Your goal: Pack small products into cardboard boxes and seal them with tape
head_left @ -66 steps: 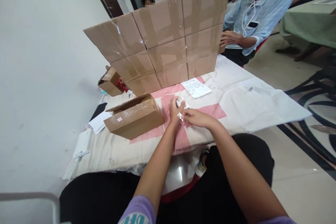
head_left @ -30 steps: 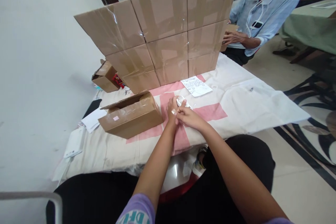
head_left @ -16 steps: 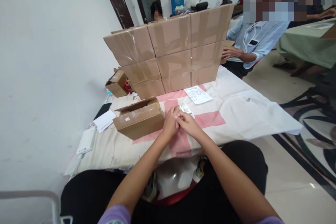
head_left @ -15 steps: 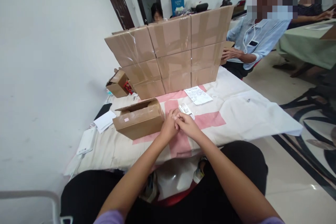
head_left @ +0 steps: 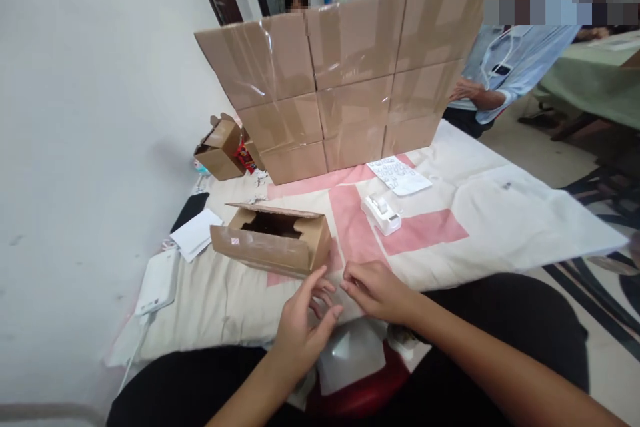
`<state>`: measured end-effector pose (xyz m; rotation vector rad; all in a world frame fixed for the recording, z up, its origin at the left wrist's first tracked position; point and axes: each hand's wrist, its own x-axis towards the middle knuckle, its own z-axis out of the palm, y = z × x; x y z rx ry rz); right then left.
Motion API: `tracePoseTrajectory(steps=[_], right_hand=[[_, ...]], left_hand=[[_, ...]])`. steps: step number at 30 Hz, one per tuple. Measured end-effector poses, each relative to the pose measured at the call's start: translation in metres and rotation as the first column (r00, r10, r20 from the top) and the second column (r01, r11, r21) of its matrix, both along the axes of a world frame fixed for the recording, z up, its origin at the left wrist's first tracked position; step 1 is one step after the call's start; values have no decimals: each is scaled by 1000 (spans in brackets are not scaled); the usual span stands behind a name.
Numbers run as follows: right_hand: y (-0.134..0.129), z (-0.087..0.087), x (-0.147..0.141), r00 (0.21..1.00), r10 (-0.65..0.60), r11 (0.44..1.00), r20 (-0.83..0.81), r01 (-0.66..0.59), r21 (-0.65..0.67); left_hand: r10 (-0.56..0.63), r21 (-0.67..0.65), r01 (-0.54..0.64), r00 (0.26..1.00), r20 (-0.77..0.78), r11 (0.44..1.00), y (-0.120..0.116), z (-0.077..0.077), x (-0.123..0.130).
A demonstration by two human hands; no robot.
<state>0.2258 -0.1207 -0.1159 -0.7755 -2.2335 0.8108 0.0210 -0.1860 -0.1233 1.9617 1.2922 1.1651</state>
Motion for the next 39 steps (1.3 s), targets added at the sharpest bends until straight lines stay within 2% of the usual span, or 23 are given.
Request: tracePoseTrajectory(steps=[4,9,14,18,21,25,27,29,30,32,33,34,36,39], right_hand=[[-12,-14,-14,996,72,994,58,-76,80],[-14,-29,-19,992,42,992,116,-55,113],[-13,-24,-18,995,49,969,87,-69,238],[-16,-17,-17,996,43,927,84,-72,368],[-17,-16,-16,994,-37,921,102,-6,391],[-17,-18,-16,989,-97,945,110,56,322],[-17,-20,-16,989,-90,972,118,62,226],[-15,-22,-15,987,-100,995,127,96,33],[-14,-23,-15,986,-109,989,128,121,-89],[-8,-25,-14,982,-159,941,99,181,-285],[-5,-26,-14,977,-199,922,69,211,-326],[0,-27,-15,971,-238,916,29,234,-326],[11,-28,-19,960,-275,935,-53,254,-248],[27,-24,-35,973,-200,972,-112,183,-147]], left_hand=[[65,48,-59,989,-135,997,-4,18,-8],[61,129,-28,964,-259,991,0,31,-10],[114,152,-64,930,-349,986,-2,32,-12],[58,151,12,893,-446,988,-2,33,-12],[42,163,37,888,-458,986,0,35,-13],[83,234,40,866,-492,972,2,38,-14],[137,310,39,839,-526,950,2,39,-14],[187,370,36,815,-548,928,1,43,-15],[198,382,33,813,-548,923,1,45,-16],[177,364,31,833,-524,931,0,49,-20],[155,340,32,848,-508,940,0,51,-23],[129,311,37,859,-495,950,0,53,-25],[93,276,49,872,-480,960,0,56,-29],[102,305,53,877,-469,951,2,56,-31]])
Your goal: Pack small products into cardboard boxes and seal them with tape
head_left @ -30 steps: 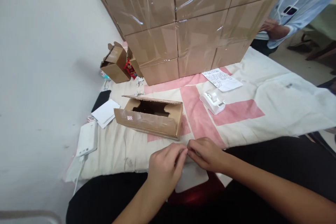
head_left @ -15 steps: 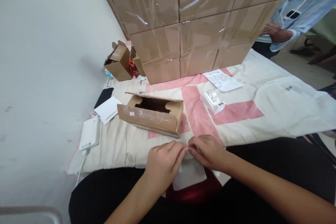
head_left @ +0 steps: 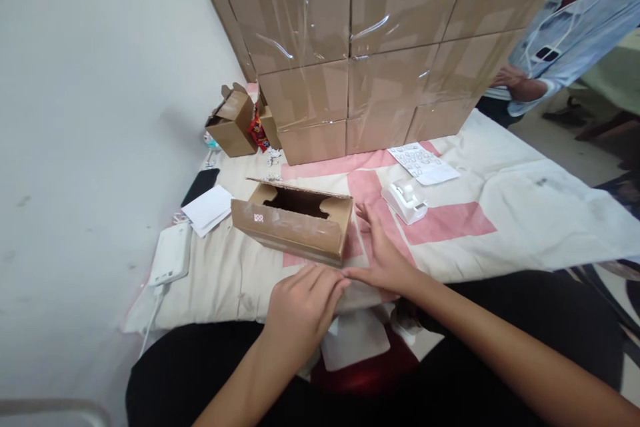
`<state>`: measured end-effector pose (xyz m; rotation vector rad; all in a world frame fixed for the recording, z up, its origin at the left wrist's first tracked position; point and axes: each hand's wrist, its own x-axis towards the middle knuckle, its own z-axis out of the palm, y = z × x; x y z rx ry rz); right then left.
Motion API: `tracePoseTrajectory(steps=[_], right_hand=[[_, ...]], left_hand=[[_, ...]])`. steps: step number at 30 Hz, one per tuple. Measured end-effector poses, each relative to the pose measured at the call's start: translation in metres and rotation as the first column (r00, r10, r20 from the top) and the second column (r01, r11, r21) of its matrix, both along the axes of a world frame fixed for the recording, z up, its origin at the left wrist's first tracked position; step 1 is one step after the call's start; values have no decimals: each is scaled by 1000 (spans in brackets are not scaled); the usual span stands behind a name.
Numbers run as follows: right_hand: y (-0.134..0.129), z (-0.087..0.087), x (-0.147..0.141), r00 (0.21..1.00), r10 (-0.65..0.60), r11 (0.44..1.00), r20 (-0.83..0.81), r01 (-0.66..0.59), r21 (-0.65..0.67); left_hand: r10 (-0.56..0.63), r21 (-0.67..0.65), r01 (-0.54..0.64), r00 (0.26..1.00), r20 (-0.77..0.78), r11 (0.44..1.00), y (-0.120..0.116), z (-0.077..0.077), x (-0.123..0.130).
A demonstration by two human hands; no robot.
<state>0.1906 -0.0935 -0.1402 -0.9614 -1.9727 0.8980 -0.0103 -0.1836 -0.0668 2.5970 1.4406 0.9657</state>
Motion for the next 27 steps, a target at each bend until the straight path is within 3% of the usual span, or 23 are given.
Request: tracePoseTrajectory(steps=[6,11,17,21,24,27], right_hand=[[21,0,-24,997,20,1000,-68,-20,-1],[30,-2,13,988,113,993,-107,-110,34],[28,10,57,988,154,970,-5,-150,190],[16,31,50,997,76,941,-5,-70,331],[16,45,40,1000,0,879,2,-1,477],[28,46,33,1000,-18,837,8,11,547]], left_hand=[[-72,55,70,997,42,996,4,-7,4],[-163,9,163,985,50,987,4,-8,3],[-215,15,215,976,35,976,0,-3,-3],[-177,19,177,984,0,984,0,-1,-6],[-174,45,175,985,-21,984,3,-2,-3],[-186,77,186,983,-10,980,9,-8,5]])
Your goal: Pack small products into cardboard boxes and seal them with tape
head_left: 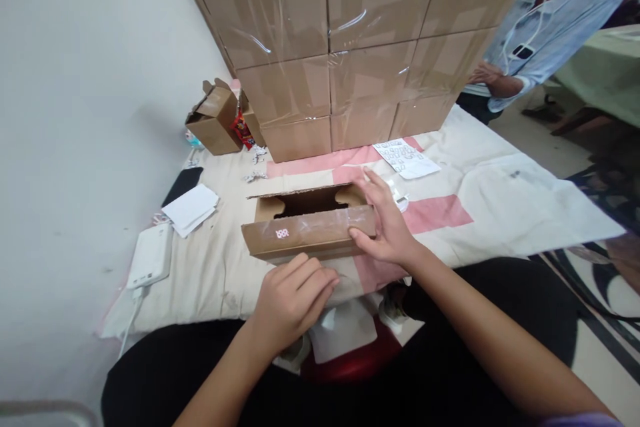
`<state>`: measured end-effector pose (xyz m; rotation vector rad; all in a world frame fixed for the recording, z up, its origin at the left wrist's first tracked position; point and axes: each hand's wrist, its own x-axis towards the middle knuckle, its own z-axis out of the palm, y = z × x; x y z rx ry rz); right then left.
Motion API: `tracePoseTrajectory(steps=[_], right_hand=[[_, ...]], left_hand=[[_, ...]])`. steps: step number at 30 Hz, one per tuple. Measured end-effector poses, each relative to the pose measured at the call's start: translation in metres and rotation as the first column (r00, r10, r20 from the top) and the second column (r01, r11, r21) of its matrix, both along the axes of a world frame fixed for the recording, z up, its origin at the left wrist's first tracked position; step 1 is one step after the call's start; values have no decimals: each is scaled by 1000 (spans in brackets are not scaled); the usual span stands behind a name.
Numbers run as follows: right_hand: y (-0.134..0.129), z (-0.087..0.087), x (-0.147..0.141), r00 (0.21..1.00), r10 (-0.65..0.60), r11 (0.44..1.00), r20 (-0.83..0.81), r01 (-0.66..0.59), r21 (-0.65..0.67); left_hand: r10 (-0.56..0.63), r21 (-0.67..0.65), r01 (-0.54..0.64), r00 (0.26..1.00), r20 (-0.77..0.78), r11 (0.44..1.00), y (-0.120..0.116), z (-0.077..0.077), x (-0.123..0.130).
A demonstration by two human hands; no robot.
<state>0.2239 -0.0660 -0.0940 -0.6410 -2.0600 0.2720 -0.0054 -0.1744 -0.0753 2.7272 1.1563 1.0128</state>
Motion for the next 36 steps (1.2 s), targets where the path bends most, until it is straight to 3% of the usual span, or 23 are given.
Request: tracePoseTrajectory(steps=[4,7,10,13,16,19,23,29,36], right_hand=[[17,-15,-3,999,34,999,-23,-35,-38],[21,-23,-4,997,44,997,-67,-48,-61],[21,-24,-4,992,74,997,-103,-76,-10],[21,-22,-4,990,89,996,-105,-90,2],[20,-23,-3,994,69,996,-85,-73,-44],[18,-23,-3,994,64,995,-84,-70,-75],[16,-23,-3,993,68,994,-101,-76,-80],[15,-24,-5,993,38,996,-113,-47,-76],[16,-25,-6,988,67,996,-142,-74,-44]], left_hand=[[23,36,-23,1000,-2,999,8,-10,6],[17,-12,-17,1000,-15,1000,11,-4,0],[-60,-128,56,998,-30,990,15,20,-10],[-119,-299,97,991,-55,949,25,54,-21],[-55,-406,4,992,-114,914,46,84,-32],[33,-407,-108,982,-186,907,69,98,-38],[73,-360,-134,981,-177,923,91,87,-35],[-8,-411,-83,977,-214,908,106,60,-18],[3,-355,-104,962,-275,929,109,59,-14]])
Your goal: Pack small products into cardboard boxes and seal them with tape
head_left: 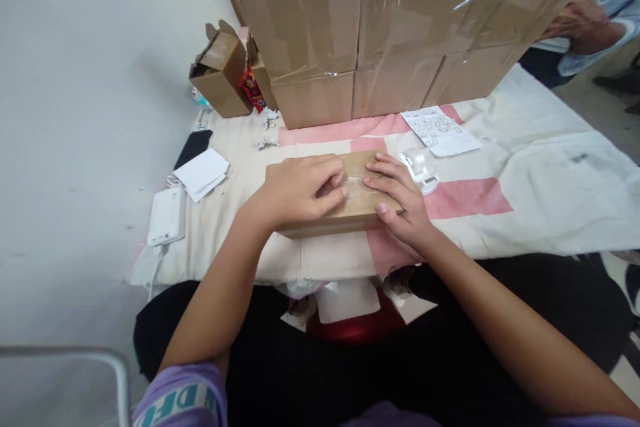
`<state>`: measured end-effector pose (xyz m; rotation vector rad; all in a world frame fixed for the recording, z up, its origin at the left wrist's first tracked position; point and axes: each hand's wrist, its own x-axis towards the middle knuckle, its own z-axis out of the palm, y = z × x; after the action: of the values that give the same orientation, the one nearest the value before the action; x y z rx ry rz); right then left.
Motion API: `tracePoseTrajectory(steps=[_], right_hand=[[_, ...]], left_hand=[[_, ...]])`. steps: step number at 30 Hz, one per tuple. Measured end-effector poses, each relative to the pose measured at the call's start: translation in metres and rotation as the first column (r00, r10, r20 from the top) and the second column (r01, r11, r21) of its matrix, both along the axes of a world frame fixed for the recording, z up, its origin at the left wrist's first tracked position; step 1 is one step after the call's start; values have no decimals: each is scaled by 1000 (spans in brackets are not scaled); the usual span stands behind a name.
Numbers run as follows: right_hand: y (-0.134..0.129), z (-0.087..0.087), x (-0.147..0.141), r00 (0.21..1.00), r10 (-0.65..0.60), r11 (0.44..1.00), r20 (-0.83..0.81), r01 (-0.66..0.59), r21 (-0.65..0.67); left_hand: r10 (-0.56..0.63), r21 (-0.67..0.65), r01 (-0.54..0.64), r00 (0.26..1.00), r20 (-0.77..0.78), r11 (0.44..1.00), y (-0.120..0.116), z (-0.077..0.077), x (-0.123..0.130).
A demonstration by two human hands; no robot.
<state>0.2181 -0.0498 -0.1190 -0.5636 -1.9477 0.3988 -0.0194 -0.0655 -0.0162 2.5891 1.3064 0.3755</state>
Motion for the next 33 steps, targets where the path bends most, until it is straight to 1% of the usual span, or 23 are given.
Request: tracePoseTrajectory(steps=[4,7,9,11,15,19,24,30,33], right_hand=[[0,0,0,1000,-2,1000,7,2,7],[0,0,1,1000,-3,1000,1,3,7],[-1,0,1,1000,-2,1000,-5,2,12],[-2,1,1,1000,-7,1000,-4,7,5],[-3,1,2,1000,-20,1000,5,20,-17],[-3,1,2,1000,-13,1000,3,13,-5],[-3,0,1,1000,-7,1000,-4,7,-18],[-3,1,1,1000,-26,999,8,26,-40],[-3,1,1,1000,-24,999,5,24,-31]], left_hand=[[39,44,-37,998,-47,998,-5,3,3],[80,104,-72,994,-76,992,-7,3,5],[80,141,-67,993,-88,988,-8,3,5],[75,153,-61,994,-86,986,-9,3,5],[58,99,-55,998,-25,994,-8,5,2],[8,74,-12,999,46,997,-6,6,-2],[16,133,-21,999,32,991,-5,5,-5],[15,217,-19,1000,23,976,-7,5,1],[-2,253,-22,995,95,967,-8,5,2]])
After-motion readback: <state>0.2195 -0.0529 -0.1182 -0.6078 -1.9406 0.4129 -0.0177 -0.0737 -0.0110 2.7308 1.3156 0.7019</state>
